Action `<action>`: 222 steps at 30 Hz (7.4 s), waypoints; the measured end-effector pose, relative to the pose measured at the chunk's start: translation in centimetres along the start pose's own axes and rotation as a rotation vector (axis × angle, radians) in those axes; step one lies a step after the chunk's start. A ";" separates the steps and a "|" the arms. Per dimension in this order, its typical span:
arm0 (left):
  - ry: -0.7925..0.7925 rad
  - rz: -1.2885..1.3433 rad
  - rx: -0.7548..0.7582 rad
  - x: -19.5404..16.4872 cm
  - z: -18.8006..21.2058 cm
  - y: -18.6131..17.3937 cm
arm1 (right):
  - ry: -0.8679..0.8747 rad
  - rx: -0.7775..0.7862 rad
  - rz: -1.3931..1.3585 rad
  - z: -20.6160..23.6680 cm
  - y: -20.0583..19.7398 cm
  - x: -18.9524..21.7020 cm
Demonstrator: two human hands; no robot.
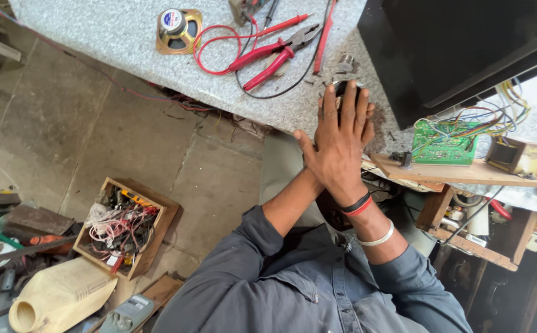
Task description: The person holds a small speaker at a repair bench, positions its wire against a terminal, and solders the connection using a soldering iron. They then handle the speaker and the amplifier board on the bench while working on the wiring.
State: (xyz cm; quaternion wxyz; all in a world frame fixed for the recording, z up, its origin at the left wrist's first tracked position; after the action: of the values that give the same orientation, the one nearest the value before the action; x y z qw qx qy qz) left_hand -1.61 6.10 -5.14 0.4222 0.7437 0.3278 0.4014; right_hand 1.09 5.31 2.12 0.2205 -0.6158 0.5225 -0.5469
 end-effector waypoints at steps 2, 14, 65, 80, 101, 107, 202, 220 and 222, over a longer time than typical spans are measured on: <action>-0.002 0.012 0.009 0.0 0.0 0.0 | -0.021 -0.009 -0.033 0.0 -0.4 0.4; -0.041 -0.015 0.022 0.5 1.1 0.0 | -0.003 -0.032 -0.078 -0.3 -3.3 1.0; -0.050 -0.075 -0.044 0.0 2.5 -1.3 | 0.024 0.013 -0.105 0.0 -2.0 -0.2; -0.049 -0.020 -0.058 0.2 2.0 -1.2 | 0.032 0.019 -0.116 -0.2 -2.0 -0.3; -0.035 -0.179 -0.085 -0.3 2.0 -1.8 | 0.026 0.010 -0.137 -0.1 -1.5 -0.5; -0.034 -0.182 -0.089 -0.3 2.0 -1.9 | 0.016 0.002 -0.138 0.0 -1.5 -0.4; -0.122 -0.533 0.039 0.0 2.7 -1.0 | -0.058 0.079 -0.060 2.8 -1.2 0.4; 0.931 -1.579 0.178 -14.3 -0.5 11.2 | -0.201 -0.013 -0.505 7.5 -5.6 -2.3; 0.970 -1.769 0.192 -12.2 -1.5 11.1 | -0.175 -0.014 -0.465 7.0 -4.8 -2.4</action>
State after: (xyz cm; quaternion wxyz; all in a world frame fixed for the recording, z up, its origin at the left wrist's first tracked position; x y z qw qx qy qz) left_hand -6.93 -8.19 1.38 0.3279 0.0217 0.9280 0.1755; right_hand 9.65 7.04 2.95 0.1288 -0.7661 0.3495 -0.5238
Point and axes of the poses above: each hand's wrist, its own z-axis away from the middle knuckle, its own y-axis out of the palm, x = y × z, the point moved 8 cm from there along -z, towards the middle knuckle, and after that the axes turned 12 degrees about y, right-handed, at the moved point
